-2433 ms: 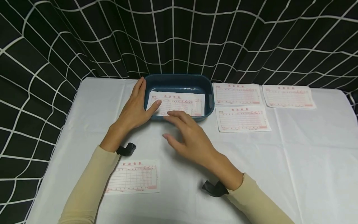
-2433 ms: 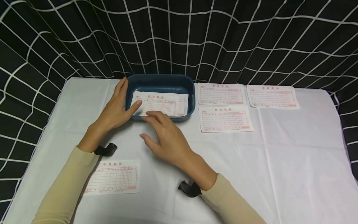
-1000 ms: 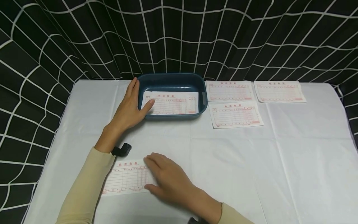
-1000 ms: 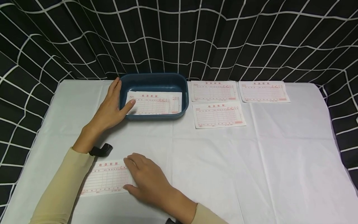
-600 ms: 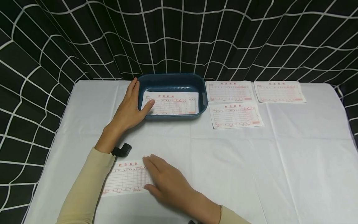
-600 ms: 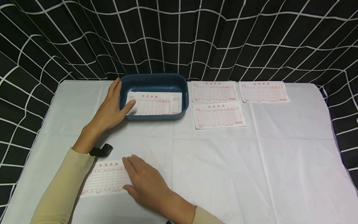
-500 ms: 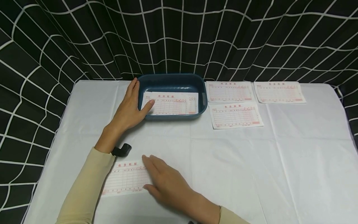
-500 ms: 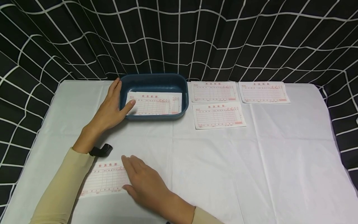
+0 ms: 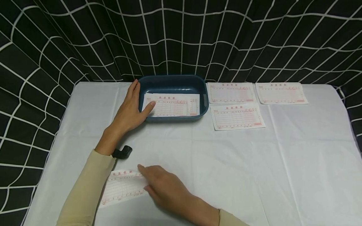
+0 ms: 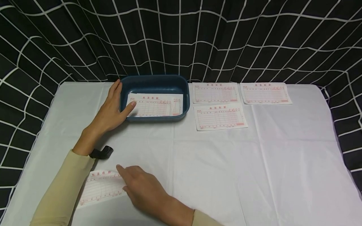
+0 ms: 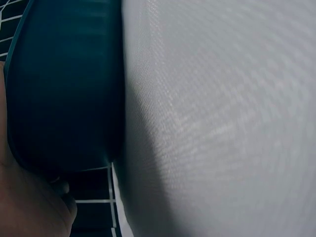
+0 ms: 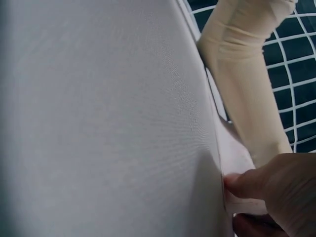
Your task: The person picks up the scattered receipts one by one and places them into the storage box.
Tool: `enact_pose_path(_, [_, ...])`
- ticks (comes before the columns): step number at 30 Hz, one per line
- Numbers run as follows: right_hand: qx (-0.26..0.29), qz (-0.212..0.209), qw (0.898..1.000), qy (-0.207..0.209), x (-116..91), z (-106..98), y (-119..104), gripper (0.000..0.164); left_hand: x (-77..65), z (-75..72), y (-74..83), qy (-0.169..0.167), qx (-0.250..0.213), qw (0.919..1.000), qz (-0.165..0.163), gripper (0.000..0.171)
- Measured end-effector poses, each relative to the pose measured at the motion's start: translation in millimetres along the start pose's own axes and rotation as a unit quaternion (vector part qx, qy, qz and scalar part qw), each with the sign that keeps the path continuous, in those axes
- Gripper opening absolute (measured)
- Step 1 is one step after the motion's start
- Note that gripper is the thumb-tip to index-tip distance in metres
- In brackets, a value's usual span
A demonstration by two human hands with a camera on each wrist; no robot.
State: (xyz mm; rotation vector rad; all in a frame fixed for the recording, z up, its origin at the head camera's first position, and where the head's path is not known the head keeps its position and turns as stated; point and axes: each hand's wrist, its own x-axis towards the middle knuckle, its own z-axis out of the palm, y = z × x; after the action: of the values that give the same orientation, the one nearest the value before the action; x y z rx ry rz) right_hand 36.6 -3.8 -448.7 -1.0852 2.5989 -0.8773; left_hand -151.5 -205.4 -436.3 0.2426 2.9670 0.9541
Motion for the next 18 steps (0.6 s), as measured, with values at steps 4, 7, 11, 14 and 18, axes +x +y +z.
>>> enact_pose_path(4, [0.008, -0.015, 1.0, 0.025, 1.1, 0.0, 0.9, 0.035, -0.4, -0.9, -0.2, -0.001, -0.001, 1.0, -0.001, 0.098])
enact_pose_path(7, [0.036, -0.021, 0.998, 0.037, 1.7, -2.7, 3.5, 0.029, -0.8, -1.6, 0.2, -0.001, -0.002, 1.0, -0.002, 0.097])
enact_pose_path(11, [0.085, 0.009, 0.996, 0.036, 3.2, -10.6, 6.5, 0.029, -0.4, -2.1, 1.7, -0.003, -0.003, 1.0, 0.001, 0.097])
enact_pose_path(14, [0.126, 0.032, 0.991, 0.034, 4.7, -16.2, 9.4, 0.029, 0.0, -2.0, 1.8, -0.002, -0.003, 1.0, 0.002, 0.097])
enact_pose_path(18, [0.163, 0.057, 0.985, 0.024, 6.3, -21.5, 14.2, 0.032, 0.3, -0.4, 0.8, 0.0, -0.006, 1.0, 0.004, 0.097])
